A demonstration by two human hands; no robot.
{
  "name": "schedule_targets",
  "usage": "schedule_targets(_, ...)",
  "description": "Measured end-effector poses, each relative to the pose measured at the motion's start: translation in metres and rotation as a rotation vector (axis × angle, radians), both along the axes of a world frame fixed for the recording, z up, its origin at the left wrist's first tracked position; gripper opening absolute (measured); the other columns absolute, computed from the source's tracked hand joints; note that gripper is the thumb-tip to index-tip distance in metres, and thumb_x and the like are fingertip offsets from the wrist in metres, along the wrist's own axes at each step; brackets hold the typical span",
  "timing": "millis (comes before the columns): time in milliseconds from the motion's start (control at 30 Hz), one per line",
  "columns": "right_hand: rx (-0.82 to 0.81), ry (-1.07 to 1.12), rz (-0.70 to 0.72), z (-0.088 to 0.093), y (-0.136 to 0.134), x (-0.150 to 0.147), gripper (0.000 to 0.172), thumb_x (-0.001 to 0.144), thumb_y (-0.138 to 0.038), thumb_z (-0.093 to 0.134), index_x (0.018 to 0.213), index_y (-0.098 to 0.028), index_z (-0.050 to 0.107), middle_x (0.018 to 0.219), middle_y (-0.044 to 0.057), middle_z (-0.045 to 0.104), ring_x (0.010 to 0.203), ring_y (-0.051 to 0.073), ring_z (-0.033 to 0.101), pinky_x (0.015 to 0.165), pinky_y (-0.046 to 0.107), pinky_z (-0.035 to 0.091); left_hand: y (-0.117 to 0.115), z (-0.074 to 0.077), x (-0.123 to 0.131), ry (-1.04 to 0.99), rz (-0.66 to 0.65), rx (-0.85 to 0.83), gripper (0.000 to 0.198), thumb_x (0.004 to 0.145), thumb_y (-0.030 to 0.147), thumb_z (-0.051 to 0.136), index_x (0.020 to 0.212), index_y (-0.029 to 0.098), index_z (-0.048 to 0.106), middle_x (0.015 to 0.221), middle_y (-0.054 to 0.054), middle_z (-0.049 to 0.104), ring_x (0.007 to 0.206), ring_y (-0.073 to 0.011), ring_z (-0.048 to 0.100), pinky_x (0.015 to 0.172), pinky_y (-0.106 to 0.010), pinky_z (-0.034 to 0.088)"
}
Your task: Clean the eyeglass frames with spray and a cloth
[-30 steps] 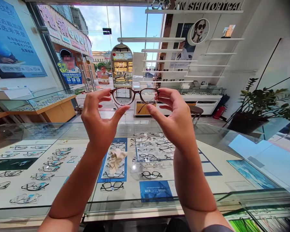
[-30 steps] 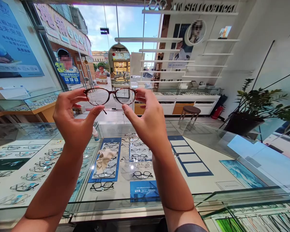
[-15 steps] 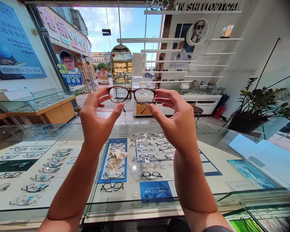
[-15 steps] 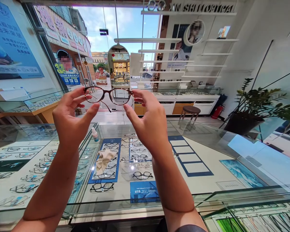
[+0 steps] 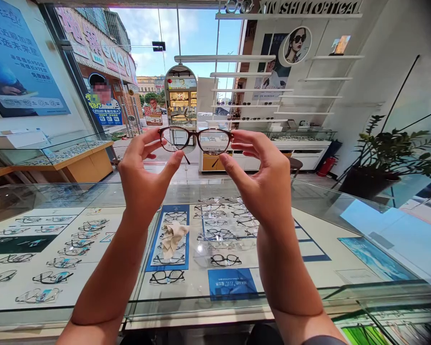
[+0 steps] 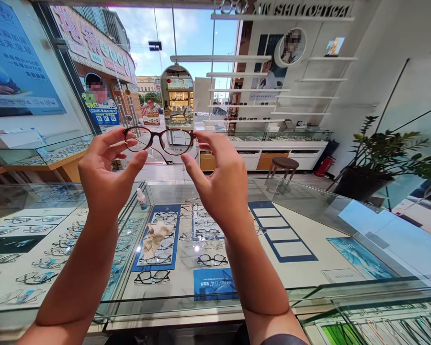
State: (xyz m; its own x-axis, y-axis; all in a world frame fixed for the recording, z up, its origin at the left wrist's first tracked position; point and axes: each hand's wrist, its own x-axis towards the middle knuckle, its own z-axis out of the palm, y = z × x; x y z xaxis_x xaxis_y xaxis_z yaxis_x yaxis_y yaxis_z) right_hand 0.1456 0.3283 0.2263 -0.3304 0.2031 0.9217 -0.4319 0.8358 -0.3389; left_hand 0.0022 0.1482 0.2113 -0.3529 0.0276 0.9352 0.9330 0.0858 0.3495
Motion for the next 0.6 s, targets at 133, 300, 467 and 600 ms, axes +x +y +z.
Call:
schedule_targets(133, 0.002, 0.003, -0.019, 0.0, -0.0025, 0.0004, 0.037, 0.097, -0.033, 0.071, 0.134, -0.031, 0.073, 0.128, 0.007, 0.078, 0.115, 0.03, 0.076, 0.106, 0.056, 0.061, 0.0, 0.0005, -0.0001, -0.01, -0.004, 0.002, 0.051, 0.092, 0.046, 0.083, 0.138, 0.028, 0.068, 0.136, -0.01, 0.075, 0.118, -0.029, 0.078, 0.093, -0.042, 0.065)
schedule_targets(300, 0.001, 0.007, -0.03, -0.0003, -0.005, 0.0006, 0.037, 0.097, -0.035, 0.071, 0.134, -0.033, 0.073, 0.127, 0.007, 0.078, 0.116, 0.031, 0.075, 0.107, 0.056, 0.061, 0.0, 0.0006, -0.0013, -0.018, -0.001, 0.003, 0.05, 0.092, 0.045, 0.082, 0.137, 0.029, 0.067, 0.135, -0.01, 0.076, 0.117, -0.0283, 0.079, 0.093, -0.041, 0.064)
schedule_targets(467, 0.014, 0.004, -0.047, 0.0004, -0.0073, 0.002, 0.034, 0.098, -0.036, 0.071, 0.132, -0.032, 0.072, 0.127, 0.007, 0.078, 0.115, 0.03, 0.074, 0.106, 0.053, 0.06, -0.0004, 0.001, -0.0012, -0.018, -0.007, 0.004, 0.049, 0.092, 0.043, 0.081, 0.137, 0.029, 0.067, 0.134, -0.009, 0.076, 0.118, -0.0284, 0.078, 0.093, -0.041, 0.064)
schedule_targets(600, 0.036, 0.013, -0.066, 0.001, -0.0093, 0.003, 0.034, 0.099, -0.034, 0.07, 0.132, -0.031, 0.072, 0.127, 0.007, 0.078, 0.115, 0.03, 0.075, 0.104, 0.052, 0.06, 0.0, 0.0023, 0.0009, -0.047, -0.043, 0.029, 0.049, 0.09, 0.037, 0.082, 0.136, 0.029, 0.068, 0.132, -0.008, 0.077, 0.119, -0.029, 0.078, 0.096, -0.043, 0.064)
